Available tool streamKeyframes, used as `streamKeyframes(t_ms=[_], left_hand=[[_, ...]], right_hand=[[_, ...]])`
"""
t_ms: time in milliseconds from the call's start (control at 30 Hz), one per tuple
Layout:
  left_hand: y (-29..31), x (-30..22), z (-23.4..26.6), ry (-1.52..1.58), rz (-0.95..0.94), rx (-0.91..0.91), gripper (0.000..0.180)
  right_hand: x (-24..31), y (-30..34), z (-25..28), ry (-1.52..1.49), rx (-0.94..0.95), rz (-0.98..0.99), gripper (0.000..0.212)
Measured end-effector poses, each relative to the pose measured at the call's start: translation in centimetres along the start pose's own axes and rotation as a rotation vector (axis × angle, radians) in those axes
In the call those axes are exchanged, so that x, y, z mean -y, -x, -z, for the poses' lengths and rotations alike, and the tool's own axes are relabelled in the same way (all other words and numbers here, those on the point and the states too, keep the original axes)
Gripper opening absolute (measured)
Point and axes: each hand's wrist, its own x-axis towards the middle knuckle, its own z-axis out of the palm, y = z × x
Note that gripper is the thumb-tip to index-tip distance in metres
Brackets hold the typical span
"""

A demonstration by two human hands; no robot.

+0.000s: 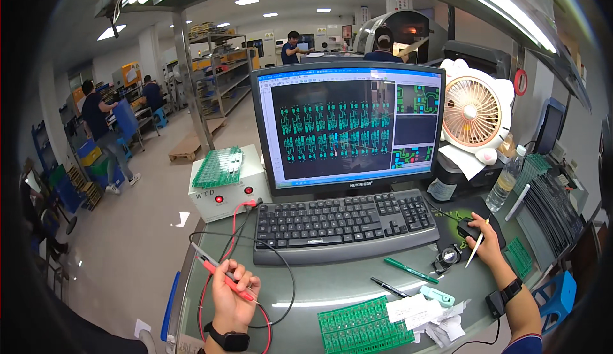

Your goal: Testing a printed circuit board using a multimeter probe while interacting with testing software on a computer.

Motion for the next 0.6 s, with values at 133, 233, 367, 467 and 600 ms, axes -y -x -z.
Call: streamKeyframes(t_ms=[133, 233, 367, 467, 600], left_hand=[[-1.1, 0.1, 0.4, 0.009, 0.009, 0.018, 0.018], [-1.2, -0.1, -0.2, 0.05, 0.019, 0.057, 0.018], [-1.7, -0.4, 0.1, 0.035, 0.001, 0.116, 0.016], [-2.2, 0.1, 0.6, 0.03, 0.007, 0.125, 0.015], [-1.6, 0.1, 1.0, -0.015, -0.016, 0.106, 0.016]], right_hand=[[-1.0, -0.5, -0.9, 0.019, 0.001, -0.016, 0.043], [-2.3, -0.6, -0.7, -0.015, -0.061, 0.104, 0.044], [-0.2, -1.9, 0.0, -0.035, -0.132, 0.085, 0.044], [5.1, -2.7, 0.2, -0.235, -0.18, 0.113, 0.043], [17.3, -2.8, 0.7, -0.369, 0.261, 0.361, 0.04]])
